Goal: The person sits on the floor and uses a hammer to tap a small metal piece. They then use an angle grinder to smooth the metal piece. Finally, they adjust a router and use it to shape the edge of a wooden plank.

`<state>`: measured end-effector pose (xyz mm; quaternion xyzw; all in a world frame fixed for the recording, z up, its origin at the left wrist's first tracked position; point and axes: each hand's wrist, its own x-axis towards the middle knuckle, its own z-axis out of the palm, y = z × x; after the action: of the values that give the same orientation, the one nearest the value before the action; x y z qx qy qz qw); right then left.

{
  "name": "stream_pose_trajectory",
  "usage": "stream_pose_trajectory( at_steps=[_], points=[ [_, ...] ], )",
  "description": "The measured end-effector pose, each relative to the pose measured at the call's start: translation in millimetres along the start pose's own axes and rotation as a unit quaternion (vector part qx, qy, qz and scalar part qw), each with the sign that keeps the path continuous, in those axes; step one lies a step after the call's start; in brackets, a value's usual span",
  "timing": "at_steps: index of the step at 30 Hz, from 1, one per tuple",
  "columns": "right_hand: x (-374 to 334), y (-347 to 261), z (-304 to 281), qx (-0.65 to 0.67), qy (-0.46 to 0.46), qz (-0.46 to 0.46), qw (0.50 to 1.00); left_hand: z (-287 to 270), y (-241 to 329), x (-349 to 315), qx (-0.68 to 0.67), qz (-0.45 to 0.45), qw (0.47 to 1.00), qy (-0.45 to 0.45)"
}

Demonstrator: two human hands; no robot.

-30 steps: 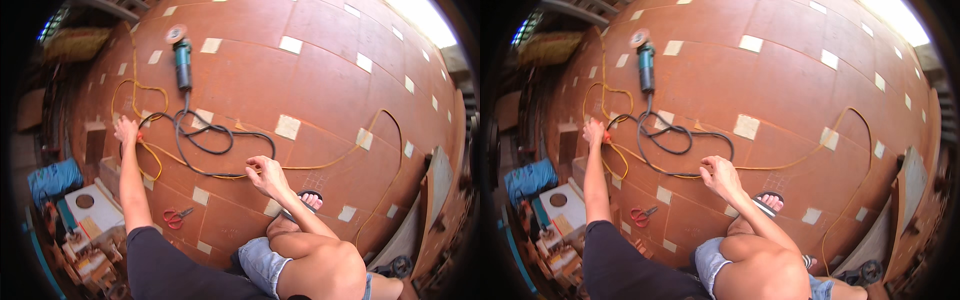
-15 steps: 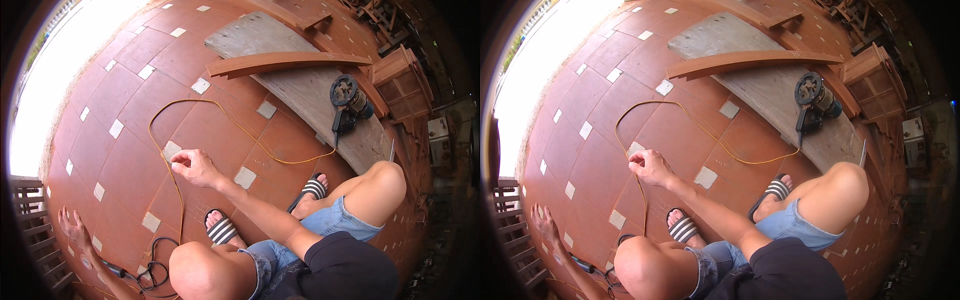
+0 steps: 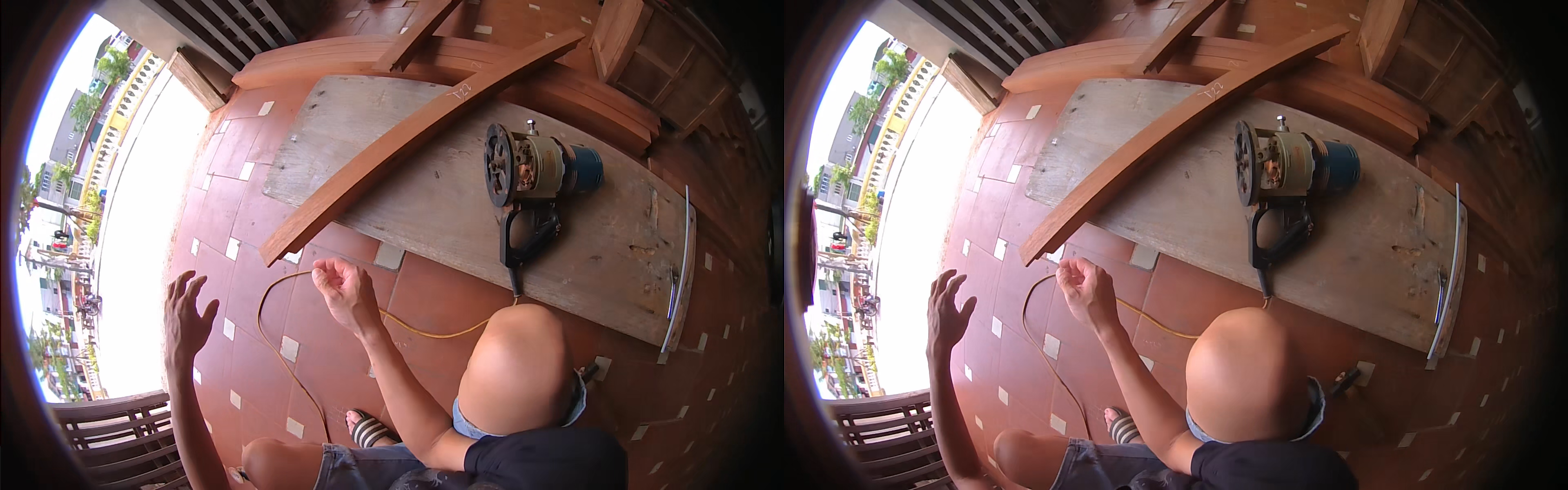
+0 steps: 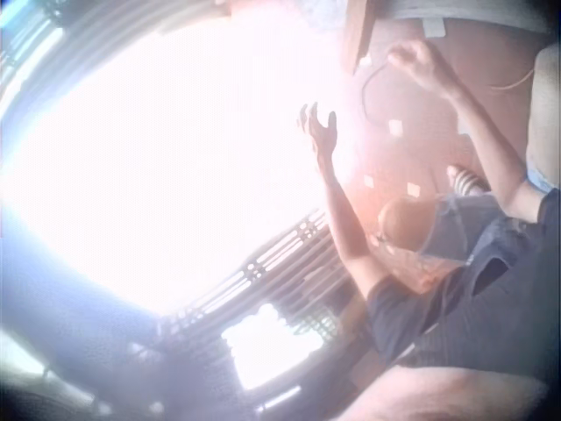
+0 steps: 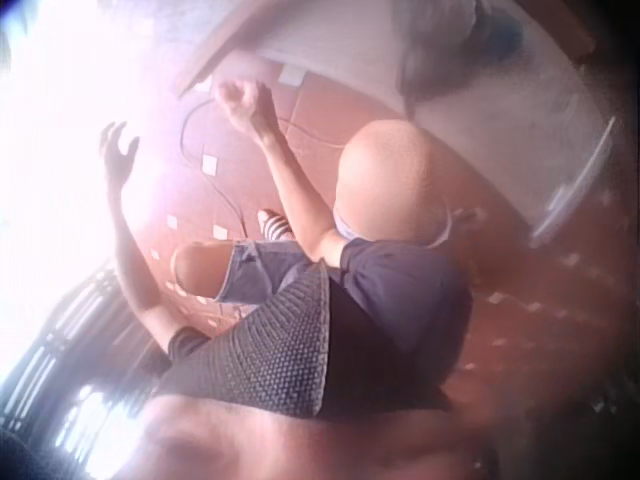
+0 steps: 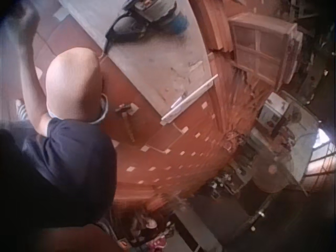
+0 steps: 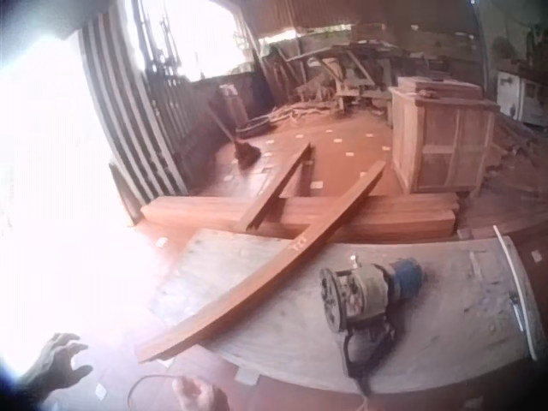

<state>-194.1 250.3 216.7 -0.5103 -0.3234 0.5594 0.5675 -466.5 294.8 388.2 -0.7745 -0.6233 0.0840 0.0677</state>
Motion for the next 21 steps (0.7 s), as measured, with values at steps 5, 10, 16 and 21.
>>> stream_pose_trajectory(
  at_steps=[5,10,16,21],
  points=[
    [11,-31,-56,0.067,0.079,-0.009,0.995,7,71,85,-0.017,0.073,0.994,-0.085],
    [12,-59,-81,-0.003,0.120,-0.070,0.990,43,138,138,-0.048,0.147,0.982,-0.112],
    [20,-110,-135,0.003,0.249,-0.217,0.944,97,188,219,-0.117,0.226,0.965,-0.066],
    [-1,-108,-223,-0.044,0.505,-0.289,0.812,148,243,315,-0.175,0.251,0.950,-0.054]
  ],
)
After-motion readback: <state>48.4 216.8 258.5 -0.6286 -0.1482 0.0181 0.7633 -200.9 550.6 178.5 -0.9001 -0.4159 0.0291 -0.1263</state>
